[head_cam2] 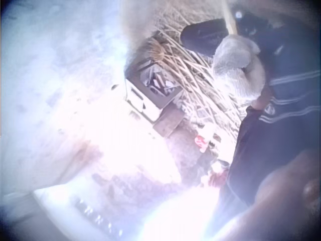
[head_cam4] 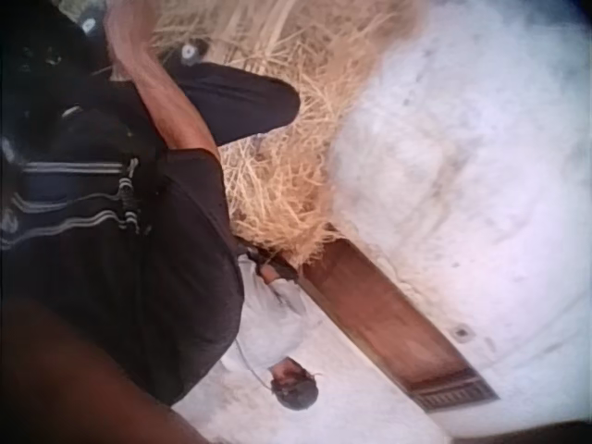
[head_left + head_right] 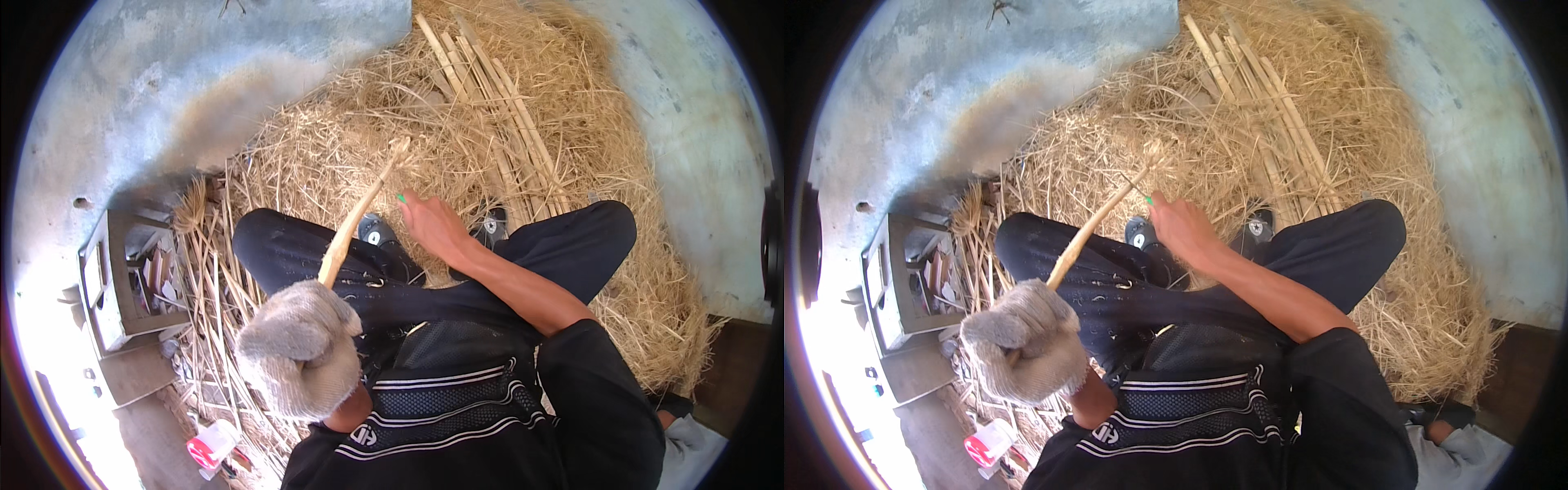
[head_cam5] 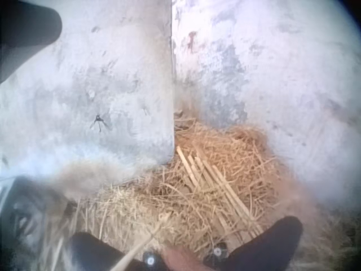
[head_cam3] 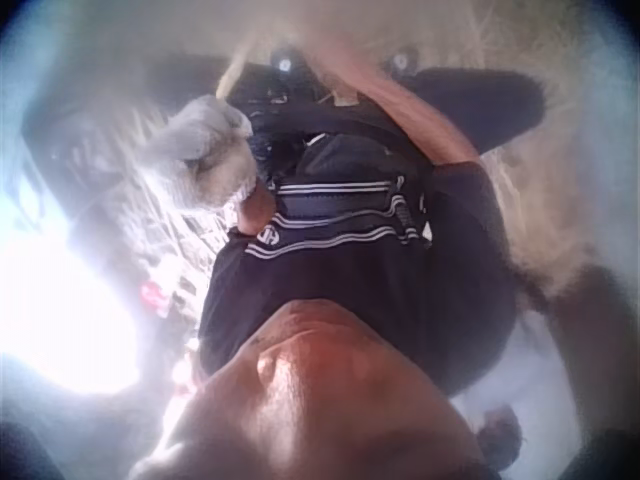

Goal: The person sits on a straw-covered floor and uses a green-handled knife to shave the outer layer off a long bamboo stick. They hold the stick with a gloved left hand and scrape along its length with the knife in their right hand, producing thin shavings that fall onto the straw.

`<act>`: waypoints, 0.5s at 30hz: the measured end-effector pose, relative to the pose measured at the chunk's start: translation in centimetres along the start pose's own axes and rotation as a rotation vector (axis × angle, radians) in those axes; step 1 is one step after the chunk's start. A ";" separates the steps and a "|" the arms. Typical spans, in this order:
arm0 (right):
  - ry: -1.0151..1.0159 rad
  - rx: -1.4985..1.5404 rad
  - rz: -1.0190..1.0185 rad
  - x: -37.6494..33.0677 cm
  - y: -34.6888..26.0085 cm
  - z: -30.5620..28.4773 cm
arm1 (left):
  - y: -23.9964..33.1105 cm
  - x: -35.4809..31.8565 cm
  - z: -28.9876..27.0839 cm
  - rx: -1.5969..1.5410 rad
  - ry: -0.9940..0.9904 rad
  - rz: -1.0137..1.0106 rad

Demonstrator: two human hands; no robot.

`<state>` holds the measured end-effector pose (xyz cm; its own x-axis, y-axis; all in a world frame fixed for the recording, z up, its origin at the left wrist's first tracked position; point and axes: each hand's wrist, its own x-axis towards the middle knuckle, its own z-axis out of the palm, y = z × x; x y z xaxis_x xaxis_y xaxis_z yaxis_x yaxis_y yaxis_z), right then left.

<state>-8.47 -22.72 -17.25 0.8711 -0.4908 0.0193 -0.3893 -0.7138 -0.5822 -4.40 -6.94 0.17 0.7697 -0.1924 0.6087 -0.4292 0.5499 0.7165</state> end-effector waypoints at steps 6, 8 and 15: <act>0.199 0.302 -0.476 -3.0 -6.8 -2.9 | -0.2 0.3 -1.3 -0.089 -0.012 -0.034; 0.091 0.194 -0.232 -1.8 -3.8 -1.7 | 0.2 0.3 -1.5 -0.096 -0.020 -0.084; -0.018 0.259 -0.137 -0.7 -3.9 -0.9 | 0.0 0.1 -2.1 -0.071 0.079 -0.040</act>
<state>-7.88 -20.03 -14.22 0.9165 -0.3877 0.0991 -0.1801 -0.6208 -0.7630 -3.33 -5.24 -0.49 0.8214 -0.1521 0.5496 -0.3652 0.5999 0.7118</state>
